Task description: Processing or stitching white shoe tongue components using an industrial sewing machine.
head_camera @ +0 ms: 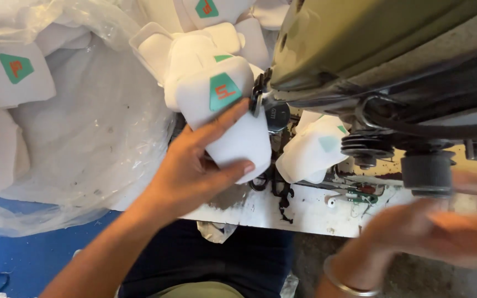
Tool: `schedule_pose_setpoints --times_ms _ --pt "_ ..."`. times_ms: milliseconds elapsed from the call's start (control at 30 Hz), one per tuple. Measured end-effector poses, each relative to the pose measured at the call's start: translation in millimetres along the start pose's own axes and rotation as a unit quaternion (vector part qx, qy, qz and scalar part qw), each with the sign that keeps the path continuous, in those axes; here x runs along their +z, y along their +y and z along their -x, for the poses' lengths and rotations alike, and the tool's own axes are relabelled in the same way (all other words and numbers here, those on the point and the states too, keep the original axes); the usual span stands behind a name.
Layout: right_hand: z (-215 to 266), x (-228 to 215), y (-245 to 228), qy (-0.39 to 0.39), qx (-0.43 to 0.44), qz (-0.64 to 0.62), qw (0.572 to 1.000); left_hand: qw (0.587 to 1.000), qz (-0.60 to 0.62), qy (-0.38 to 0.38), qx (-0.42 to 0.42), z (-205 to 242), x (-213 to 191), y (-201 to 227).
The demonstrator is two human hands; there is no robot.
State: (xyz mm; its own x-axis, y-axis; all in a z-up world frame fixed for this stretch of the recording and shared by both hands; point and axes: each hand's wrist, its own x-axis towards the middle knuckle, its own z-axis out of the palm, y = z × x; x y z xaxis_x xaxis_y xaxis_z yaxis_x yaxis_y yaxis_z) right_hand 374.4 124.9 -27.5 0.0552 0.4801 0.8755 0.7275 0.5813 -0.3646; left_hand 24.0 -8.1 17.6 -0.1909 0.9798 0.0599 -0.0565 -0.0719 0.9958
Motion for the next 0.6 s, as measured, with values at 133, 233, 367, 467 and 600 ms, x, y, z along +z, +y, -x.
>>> schedule_pose_setpoints --times_ms 133,233,367,467,600 --pt "-4.4 -34.5 49.8 0.036 -0.115 0.111 0.986 0.989 0.086 -0.068 -0.095 -10.2 -13.6 1.1" --pt "12.9 -36.5 34.8 0.016 -0.145 0.218 0.965 0.989 0.103 -0.073 -0.075 -9.8 -15.4 2.9" --pt "0.1 -34.9 51.5 0.060 -0.128 0.178 0.974 0.991 0.093 -0.080 -0.059 -8.7 -22.4 -1.6" --pt "6.4 -11.3 0.0 0.126 -0.072 0.042 0.989 0.991 0.081 -0.099 -0.037 -20.1 -30.4 -4.0" --pt "40.5 55.4 -138.0 -0.190 0.351 -0.396 0.827 0.983 0.084 -0.133 -0.095 -43.6 -46.0 6.4"
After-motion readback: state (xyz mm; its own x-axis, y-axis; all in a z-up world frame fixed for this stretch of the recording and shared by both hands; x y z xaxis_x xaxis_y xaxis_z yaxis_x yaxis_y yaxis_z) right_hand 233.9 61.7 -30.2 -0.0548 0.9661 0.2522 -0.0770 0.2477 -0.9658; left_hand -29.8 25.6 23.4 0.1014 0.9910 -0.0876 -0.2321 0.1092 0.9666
